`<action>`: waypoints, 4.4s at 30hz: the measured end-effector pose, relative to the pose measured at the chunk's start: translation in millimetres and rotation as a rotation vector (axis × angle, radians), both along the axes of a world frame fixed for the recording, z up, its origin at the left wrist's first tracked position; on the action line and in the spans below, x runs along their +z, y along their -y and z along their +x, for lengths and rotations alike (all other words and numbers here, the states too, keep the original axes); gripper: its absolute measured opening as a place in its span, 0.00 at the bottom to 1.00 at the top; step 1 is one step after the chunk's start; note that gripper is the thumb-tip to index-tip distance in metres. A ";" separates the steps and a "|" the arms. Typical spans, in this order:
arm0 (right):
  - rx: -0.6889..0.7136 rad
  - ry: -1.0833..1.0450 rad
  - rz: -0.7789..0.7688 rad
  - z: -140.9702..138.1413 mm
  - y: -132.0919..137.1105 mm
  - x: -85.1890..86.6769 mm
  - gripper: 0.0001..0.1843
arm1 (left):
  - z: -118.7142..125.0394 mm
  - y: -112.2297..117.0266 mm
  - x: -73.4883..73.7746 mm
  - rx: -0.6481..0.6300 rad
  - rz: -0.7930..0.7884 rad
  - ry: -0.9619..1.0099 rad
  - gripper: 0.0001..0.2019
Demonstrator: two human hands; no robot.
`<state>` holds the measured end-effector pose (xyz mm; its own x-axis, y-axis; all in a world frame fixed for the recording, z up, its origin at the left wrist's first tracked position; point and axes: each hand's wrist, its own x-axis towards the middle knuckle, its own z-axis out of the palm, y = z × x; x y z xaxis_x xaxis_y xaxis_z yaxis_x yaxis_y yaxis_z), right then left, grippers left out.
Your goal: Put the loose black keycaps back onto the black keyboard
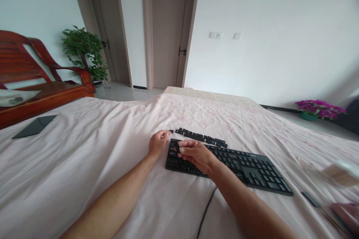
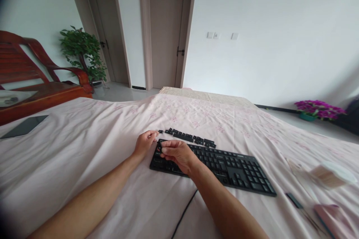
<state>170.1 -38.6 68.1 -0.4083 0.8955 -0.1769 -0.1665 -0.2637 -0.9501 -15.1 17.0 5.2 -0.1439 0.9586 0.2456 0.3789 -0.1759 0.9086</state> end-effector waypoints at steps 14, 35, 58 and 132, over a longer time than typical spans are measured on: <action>-0.056 0.995 1.050 -5.4 19.5 -16.1 0.12 | 0.0 -5.5 -4.8 -0.024 0.014 0.081 0.13; 0.115 1.305 1.268 -22.5 30.6 -13.9 0.10 | 0.7 -2.4 -1.0 -0.004 -0.008 0.058 0.14; 0.155 1.338 1.214 -22.7 36.3 -7.4 0.14 | 0.7 -0.6 1.2 -0.017 -0.008 0.057 0.14; -0.219 1.322 1.137 -0.3 3.7 31.9 0.10 | 18.4 22.8 38.2 -0.433 -0.344 0.673 0.22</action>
